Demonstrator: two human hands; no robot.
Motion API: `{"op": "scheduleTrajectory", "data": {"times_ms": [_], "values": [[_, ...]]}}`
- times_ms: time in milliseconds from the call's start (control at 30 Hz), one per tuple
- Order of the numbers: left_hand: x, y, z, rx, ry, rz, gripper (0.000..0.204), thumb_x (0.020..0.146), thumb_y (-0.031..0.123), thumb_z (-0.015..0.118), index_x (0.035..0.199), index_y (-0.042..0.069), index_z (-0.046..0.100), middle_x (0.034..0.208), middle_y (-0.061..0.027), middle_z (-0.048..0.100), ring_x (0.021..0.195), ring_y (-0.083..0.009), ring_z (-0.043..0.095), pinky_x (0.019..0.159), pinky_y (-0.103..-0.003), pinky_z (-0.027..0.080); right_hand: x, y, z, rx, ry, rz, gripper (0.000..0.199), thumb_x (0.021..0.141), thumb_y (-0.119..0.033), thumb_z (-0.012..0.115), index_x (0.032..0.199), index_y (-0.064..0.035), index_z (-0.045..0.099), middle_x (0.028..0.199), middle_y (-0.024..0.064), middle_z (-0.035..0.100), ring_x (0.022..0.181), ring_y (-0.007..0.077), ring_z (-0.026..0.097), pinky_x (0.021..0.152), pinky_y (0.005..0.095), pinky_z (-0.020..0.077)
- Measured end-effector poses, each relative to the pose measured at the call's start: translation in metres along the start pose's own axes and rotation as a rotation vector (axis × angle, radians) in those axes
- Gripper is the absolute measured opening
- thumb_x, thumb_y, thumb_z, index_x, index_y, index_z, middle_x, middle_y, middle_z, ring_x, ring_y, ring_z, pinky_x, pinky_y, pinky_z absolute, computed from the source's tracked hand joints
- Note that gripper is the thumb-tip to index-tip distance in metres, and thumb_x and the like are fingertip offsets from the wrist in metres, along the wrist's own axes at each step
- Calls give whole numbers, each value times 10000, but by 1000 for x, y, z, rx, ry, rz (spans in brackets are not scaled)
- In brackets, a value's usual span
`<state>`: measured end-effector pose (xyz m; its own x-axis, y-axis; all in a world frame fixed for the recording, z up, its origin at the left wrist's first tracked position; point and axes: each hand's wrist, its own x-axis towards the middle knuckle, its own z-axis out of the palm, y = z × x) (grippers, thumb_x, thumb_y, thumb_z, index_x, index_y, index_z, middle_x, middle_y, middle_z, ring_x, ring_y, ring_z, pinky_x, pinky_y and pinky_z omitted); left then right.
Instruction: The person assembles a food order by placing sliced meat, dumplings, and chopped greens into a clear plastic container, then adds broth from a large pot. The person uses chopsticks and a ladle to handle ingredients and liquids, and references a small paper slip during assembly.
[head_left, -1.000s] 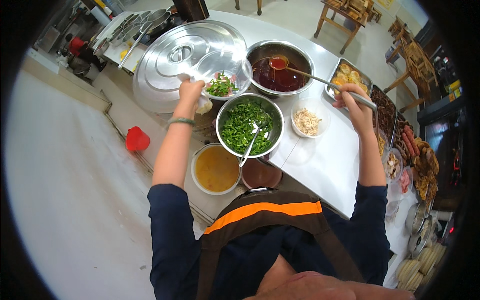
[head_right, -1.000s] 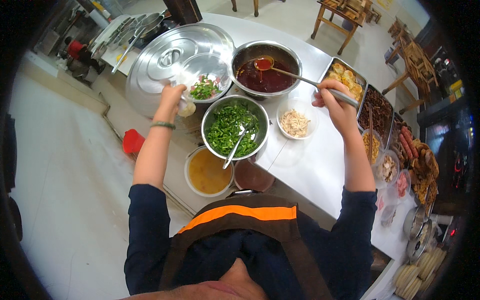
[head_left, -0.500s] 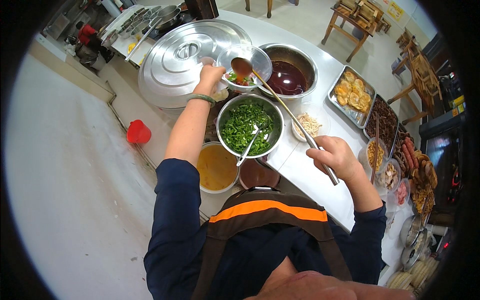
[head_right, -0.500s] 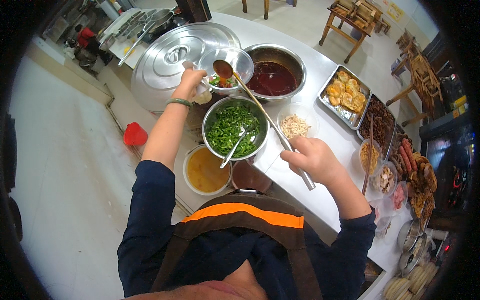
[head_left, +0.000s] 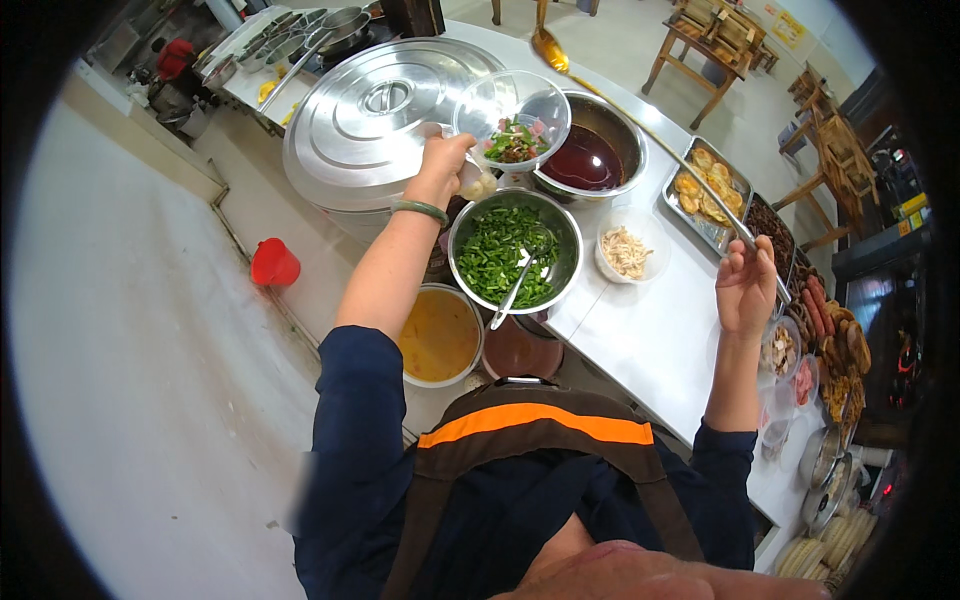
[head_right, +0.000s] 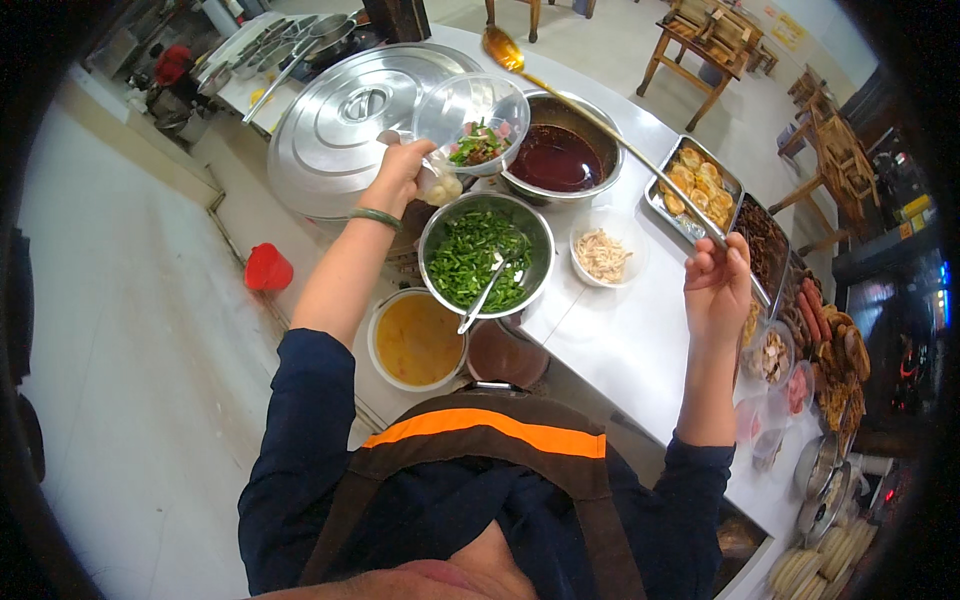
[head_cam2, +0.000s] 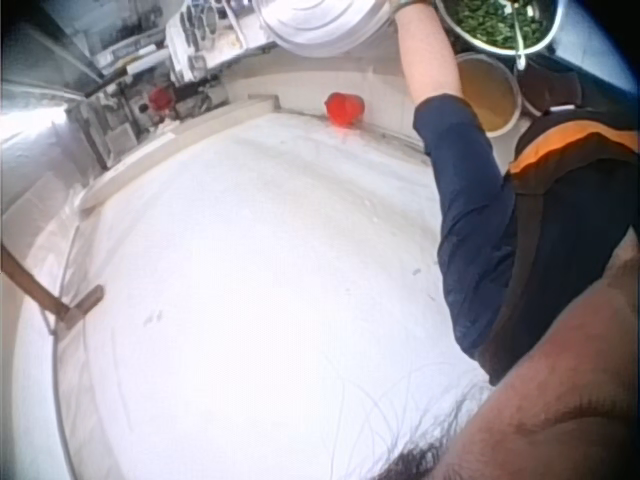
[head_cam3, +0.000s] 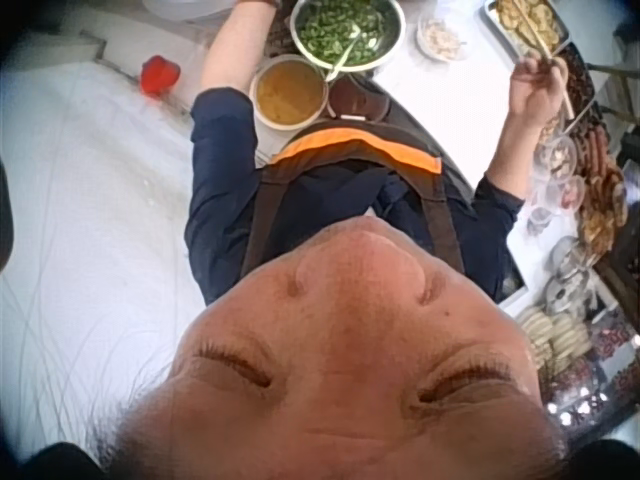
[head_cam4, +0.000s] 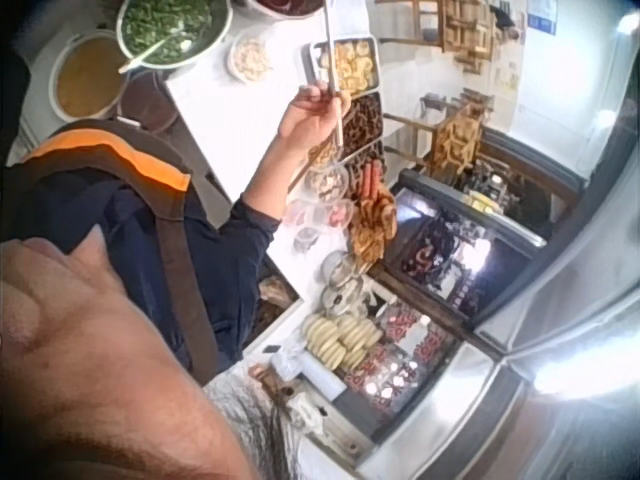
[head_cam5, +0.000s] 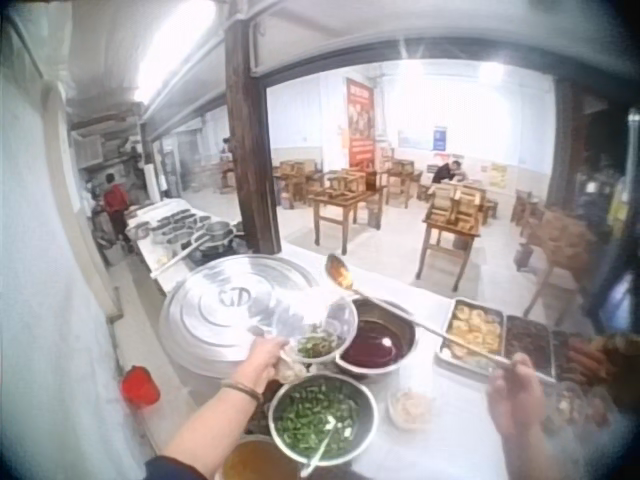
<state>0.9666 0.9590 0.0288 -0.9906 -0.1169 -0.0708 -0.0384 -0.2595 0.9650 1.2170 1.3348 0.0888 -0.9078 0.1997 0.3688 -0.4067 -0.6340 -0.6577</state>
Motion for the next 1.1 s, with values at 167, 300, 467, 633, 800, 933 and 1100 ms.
{"op": "scheduleTrajectory", "data": {"times_ms": [167,300,467,633,800,933,1100], "values": [[-13,7,-9,-129,-56,0,241,752,23,623,906,-138,531,835,-172,601,684,-235,630,568,-352,522,7,18,-10,56,3,-77,222,928,-117,438,1108,-60,554,995,180,627,843,212,637,818,343,521],[-27,8,-43,-84,-12,4,233,758,31,617,928,-109,539,851,-147,608,701,-224,632,588,-337,524,17,47,-3,-378,77,-158,194,910,-73,460,1072,-31,557,921,158,642,863,233,643,814,373,523],[-74,-3,-139,-247,-69,5,210,794,35,604,993,-16,559,885,-72,615,751,-189,625,637,-320,524,22,112,10,-1336,-186,-253,132,824,-4,557,954,-8,585,909,126,619,805,237,628,717,338,510],[-167,-27,-248,-174,220,-13,104,809,25,575,908,8,547,843,-71,604,746,-185,614,628,-323,514,28,143,9,-1766,-513,-259,180,762,-47,621,930,-111,607,841,136,566,781,332,577,679,389,475],[-261,-76,-322,-100,582,-159,68,787,26,583,807,37,519,737,-49,559,608,-163,568,509,-305,469,48,168,-18,-1533,-412,-265,269,768,-15,623,1031,-73,615,947,144,632,893,282,606,817,344,471],[-335,-107,-359,-144,819,-139,79,776,26,587,794,31,511,684,-59,545,551,-173,556,450,-299,449,35,179,-39,-975,-65,176,494,845,-12,573,1313,-36,417,1118,184,591,943,208,637,762,280,517],[-356,-120,-366,-184,973,-175,93,775,36,590,786,29,498,655,-64,535,524,-180,553,421,-300,436,-17,162,-69,-1080,128,222,309,887,-114,560,1155,35,516,1044,149,607,864,170,633,723,261,502]]}}
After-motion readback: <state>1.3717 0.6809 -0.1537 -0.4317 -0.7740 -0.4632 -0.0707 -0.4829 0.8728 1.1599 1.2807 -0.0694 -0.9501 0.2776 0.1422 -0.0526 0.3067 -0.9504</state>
